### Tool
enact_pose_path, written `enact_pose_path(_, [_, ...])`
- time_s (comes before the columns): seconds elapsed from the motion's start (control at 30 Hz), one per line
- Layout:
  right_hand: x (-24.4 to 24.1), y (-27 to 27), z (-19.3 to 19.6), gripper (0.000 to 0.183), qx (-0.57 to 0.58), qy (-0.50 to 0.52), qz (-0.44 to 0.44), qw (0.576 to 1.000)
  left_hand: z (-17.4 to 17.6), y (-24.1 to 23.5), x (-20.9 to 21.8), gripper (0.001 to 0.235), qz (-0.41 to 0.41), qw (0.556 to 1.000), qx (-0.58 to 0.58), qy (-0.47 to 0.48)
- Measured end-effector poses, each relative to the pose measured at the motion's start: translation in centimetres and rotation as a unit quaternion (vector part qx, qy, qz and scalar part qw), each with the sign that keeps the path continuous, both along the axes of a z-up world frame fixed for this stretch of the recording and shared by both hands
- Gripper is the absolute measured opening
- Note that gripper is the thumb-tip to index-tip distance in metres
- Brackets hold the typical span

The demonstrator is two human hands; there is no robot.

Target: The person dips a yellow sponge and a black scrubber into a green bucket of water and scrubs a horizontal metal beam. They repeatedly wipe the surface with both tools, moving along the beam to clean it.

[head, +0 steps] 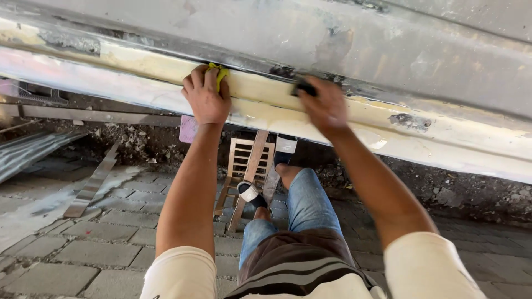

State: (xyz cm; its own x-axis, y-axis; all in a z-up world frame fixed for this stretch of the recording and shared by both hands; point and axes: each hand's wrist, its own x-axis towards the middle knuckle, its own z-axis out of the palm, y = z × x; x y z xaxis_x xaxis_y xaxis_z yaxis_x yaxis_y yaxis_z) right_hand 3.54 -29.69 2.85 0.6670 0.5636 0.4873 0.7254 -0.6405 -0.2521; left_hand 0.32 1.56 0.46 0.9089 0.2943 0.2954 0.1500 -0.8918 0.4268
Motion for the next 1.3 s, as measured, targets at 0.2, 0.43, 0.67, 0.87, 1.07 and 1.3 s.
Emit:
enact_pose_path(0.2, [1.0,1.8,-1.9,0.009,-0.041,-0.017,0.013,0.999,0.1,-0.5,-0.1,0.028,0.018,0.999,-0.037,-0.006])
enact_pose_path(0.43, [3.3,11.5,-1.2,0.018,-0.072,-0.003,0.095,0.993,0.5,0.5,-0.3,0.031,0.003,0.999,-0.035,0.012])
enact_pose_path(0.67, [0.6,1.8,1.1,0.024,-0.101,0.047,0.041,0.993,0.4,0.7,-0.3,0.03,-0.026,0.999,-0.041,-0.017])
enact_pose_path(0.87, [3.7,11.8,-1.8,0.023,-0.055,0.047,0.067,0.995,0.1,0.6,-0.3,0.029,-0.011,0.999,-0.038,-0.025])
enact_pose_path(1.07, [2.0,7.9,1.8,0.011,-0.083,0.043,0.068,0.993,0.5,1.2,-0.2,0.03,-0.049,0.998,-0.031,-0.039])
enact_pose_path(1.3, [2.2,6.2,-0.5,0.019,-0.036,0.05,0.09,0.994,0.5,1.0,-0.3,0.027,-0.035,0.998,-0.039,-0.036])
